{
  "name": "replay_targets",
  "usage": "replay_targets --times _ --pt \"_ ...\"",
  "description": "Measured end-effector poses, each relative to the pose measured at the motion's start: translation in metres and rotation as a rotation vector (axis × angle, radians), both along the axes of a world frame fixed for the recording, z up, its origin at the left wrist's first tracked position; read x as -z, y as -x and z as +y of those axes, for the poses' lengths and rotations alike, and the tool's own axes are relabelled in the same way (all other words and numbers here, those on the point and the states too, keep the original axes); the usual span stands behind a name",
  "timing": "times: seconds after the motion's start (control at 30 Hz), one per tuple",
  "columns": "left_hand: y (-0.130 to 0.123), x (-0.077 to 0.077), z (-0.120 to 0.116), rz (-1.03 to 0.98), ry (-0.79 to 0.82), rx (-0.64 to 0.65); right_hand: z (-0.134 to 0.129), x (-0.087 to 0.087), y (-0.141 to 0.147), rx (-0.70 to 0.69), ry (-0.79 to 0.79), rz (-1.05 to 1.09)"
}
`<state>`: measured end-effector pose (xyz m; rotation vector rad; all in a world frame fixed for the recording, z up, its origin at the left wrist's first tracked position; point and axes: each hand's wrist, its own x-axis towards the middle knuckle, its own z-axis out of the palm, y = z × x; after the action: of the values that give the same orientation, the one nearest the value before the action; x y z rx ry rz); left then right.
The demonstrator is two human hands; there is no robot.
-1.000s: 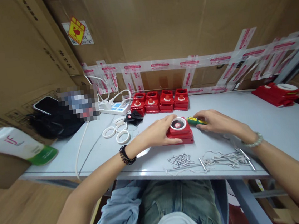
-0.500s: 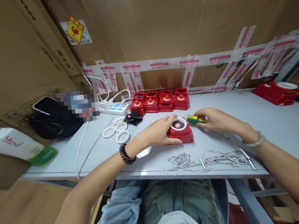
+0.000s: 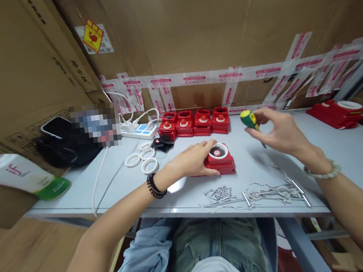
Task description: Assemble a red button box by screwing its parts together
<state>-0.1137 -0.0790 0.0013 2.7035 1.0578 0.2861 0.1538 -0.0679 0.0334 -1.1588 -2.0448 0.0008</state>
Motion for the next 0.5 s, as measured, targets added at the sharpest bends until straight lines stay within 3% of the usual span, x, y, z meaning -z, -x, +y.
replay_targets --times 0.1,0.2,0.37,0.5 --pt "0.000 0.001 0.000 -0.008 -0.001 -0.002 -0.005 -0.006 0.003 0.039 -0.081 0.261" --pt "0.001 0.002 0.001 -0.028 -0.004 0.007 -0.004 -0.008 0.006 0.015 -0.037 0.494" --pt "0.000 0.004 0.002 -0.042 0.004 -0.012 -0.005 -0.009 0.009 -0.073 0.207 0.723" --pt "0.000 0.004 0.003 -0.045 0.014 -0.021 -0.015 -0.008 0.015 -0.160 0.392 0.761"
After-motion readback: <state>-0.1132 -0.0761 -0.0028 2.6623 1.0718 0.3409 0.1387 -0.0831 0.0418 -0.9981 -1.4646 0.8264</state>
